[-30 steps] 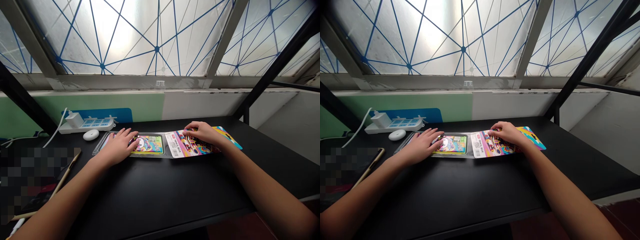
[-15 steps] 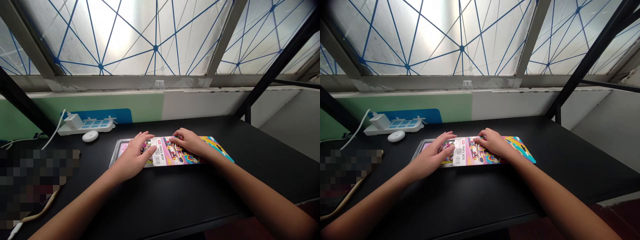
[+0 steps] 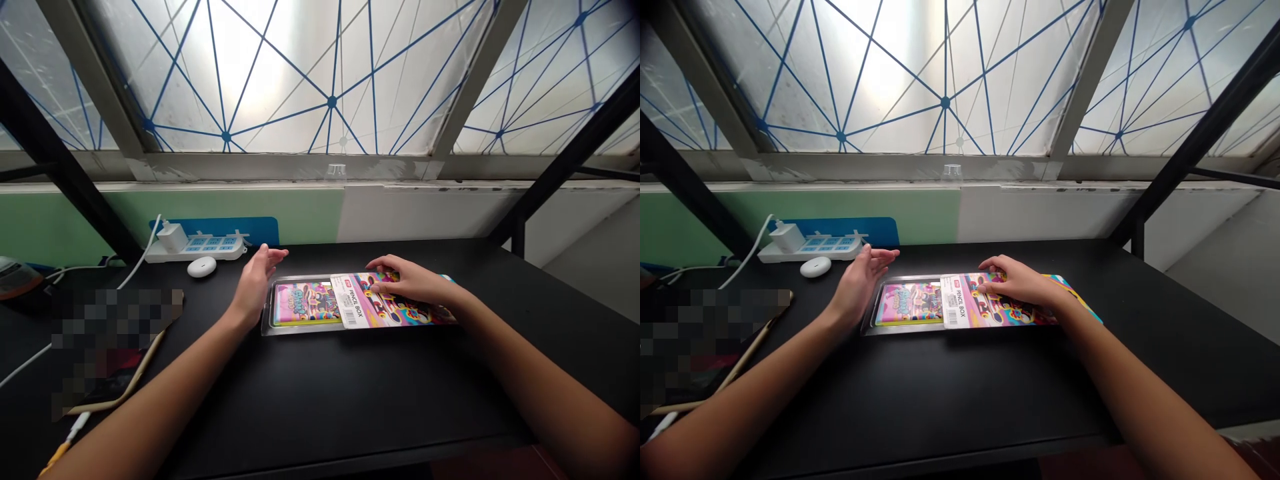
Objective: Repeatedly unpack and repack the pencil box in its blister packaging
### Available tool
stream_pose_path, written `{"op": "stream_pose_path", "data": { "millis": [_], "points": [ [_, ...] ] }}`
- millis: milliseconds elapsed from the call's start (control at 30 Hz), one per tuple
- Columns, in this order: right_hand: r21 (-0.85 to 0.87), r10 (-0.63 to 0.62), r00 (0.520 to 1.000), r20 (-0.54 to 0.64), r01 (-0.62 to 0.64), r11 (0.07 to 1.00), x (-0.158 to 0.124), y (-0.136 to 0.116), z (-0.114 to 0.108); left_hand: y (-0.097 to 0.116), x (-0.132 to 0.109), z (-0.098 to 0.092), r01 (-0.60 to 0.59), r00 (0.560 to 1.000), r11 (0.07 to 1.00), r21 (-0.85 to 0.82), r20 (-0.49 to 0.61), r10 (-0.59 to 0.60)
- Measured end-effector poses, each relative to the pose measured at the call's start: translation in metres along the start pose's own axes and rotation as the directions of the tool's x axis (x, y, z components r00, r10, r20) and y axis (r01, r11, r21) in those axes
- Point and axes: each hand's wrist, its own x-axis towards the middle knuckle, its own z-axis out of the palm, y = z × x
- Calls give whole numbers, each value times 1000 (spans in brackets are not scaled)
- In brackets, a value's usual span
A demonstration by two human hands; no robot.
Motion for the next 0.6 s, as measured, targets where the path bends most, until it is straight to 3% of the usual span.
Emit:
{"op": "stream_pose_path", "data": {
  "millis": [167,400,500,600],
  "points": [
    [3,-25,999,31,25,1000,13,-27,10,4,-6,4,-61,998,998,6,-21,61],
    [-151,-188,968,165,213,965,56,-104,36,1,0,-3,-10,996,987,-163,-84,-4],
    [-198,-270,944,190,307,931,72,-136,51,-1,3,-6,-28,995,995,-99,-99,18],
    [-261,-322,941,103,338,904,73,-148,59,-3,7,-11,1,996,999,53,-90,4]
  ]
}}
